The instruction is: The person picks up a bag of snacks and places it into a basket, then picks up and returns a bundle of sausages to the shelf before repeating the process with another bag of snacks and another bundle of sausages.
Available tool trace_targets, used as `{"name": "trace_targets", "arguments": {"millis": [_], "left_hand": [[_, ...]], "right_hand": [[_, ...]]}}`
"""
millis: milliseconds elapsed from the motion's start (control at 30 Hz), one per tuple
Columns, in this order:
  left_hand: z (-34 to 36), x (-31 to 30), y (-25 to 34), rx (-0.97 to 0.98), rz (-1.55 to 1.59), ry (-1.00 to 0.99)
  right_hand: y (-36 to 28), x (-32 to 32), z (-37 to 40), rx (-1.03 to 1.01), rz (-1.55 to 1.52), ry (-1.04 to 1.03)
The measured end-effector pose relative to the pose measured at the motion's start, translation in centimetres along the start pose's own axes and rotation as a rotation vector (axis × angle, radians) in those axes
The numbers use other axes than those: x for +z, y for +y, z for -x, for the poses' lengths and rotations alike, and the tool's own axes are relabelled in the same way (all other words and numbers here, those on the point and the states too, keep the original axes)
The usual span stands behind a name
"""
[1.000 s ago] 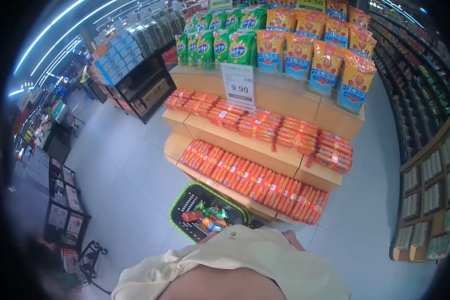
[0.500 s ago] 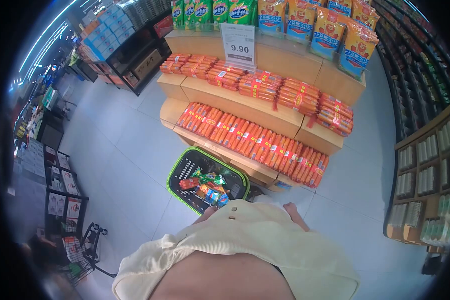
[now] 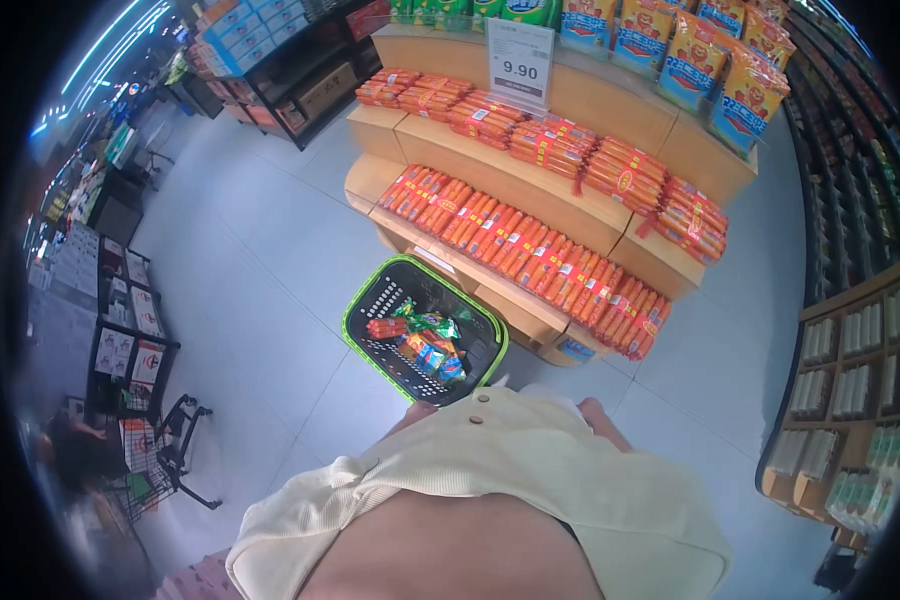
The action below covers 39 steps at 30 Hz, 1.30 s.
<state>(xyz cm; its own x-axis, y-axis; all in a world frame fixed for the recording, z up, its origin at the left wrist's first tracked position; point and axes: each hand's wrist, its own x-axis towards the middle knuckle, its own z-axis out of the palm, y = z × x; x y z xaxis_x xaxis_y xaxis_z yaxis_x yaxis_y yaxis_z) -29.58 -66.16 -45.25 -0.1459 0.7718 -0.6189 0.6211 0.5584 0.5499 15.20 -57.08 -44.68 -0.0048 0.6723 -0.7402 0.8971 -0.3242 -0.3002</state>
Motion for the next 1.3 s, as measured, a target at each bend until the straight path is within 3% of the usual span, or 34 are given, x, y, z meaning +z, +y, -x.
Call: {"name": "trace_targets", "arguments": {"millis": [67, 100, 133, 167, 200, 233, 267, 333, 367, 433, 467, 567, 633, 700, 767, 833, 933, 1100, 1300], "left_hand": [[2.3, 0.4, 0.9, -0.16, 0.053, 0.069], [4.7, -0.7, 3.2, -0.283, 0.02, -0.005], [4.7, 0.4, 1.6, -0.042, -0.335, -0.023], [4.6, 2.0, 0.5, -0.039, -0.563, -0.131], [5.6, 2.7, 0.5, -0.111, -0.471, -0.206], [6.4, 3.8, 0.8, -0.302, -0.337, -0.164], [7.8, 5.4, 1.0, -0.317, -0.272, -0.061], [7.2, 9.8, -3.1, -0.231, -0.15, -0.098], [5.5, 13.3, -5.4, -0.446, -0.068, -0.1], [9.7, 12.1, -4.4, -0.392, -0.018, -0.052], [12.1, 10.9, -2.9, -0.321, 0.04, -0.003], [16.3, 10.2, -1.1, -0.475, 0.122, 0.083], [18.6, 10.0, 0.0, -0.57, 0.15, 0.154], [18.2, 12.8, -4.7, -0.525, 0.193, 0.158], [18.2, 14.4, -6.8, -0.463, 0.22, 0.146], [18.8, 14.2, -6.8, -0.493, 0.187, 0.128], [19.9, 12.7, -5.9, -0.535, 0.162, 0.117], [23.0, 9.5, -5.0, -0.552, 0.163, 0.137], [25.2, 9.2, -12.4, -0.502, 0.367, 0.232]], "right_hand": [[-0.2, -1.6, -0.8, -0.038, 0.095, -0.035], [-1.3, -2.1, -1.2, -0.058, -0.071, -0.039], [-1.8, -2.4, -1.6, -0.076, -0.238, -0.046], [-2.4, -2.7, -2.1, -0.125, -0.283, -0.022], [-2.7, -2.7, -2.8, -0.173, -0.332, 0.0], [-3.0, -2.8, -2.8, -0.183, -0.322, -0.003], [-3.1, -2.9, -2.8, -0.235, -0.344, 0.01], [-2.5, -3.1, -2.4, -0.289, -0.368, 0.01], [-2.0, -2.8, -1.7, -0.289, -0.41, 0.006], [0.1, -1.0, -0.6, -0.282, -0.458, -0.023], [2.1, -0.1, -0.3, -0.22, -0.382, -0.078], [7.1, 1.3, 1.0, -0.015, 0.023, -0.352], [13.0, 4.0, 0.1, -0.35, 0.334, -0.421], [14.4, 5.0, 1.4, -0.356, 0.336, -0.408], [13.8, 4.0, 3.2, -0.352, 0.334, -0.387], [11.8, 2.8, 5.4, -0.204, 0.131, -0.276], [10.7, 3.8, 4.7, -0.218, 0.138, -0.171], [4.2, 4.1, 3.7, -0.121, 0.025, -0.255], [-5.8, 7.6, 5.1, -0.166, 0.001, -0.211]]}}
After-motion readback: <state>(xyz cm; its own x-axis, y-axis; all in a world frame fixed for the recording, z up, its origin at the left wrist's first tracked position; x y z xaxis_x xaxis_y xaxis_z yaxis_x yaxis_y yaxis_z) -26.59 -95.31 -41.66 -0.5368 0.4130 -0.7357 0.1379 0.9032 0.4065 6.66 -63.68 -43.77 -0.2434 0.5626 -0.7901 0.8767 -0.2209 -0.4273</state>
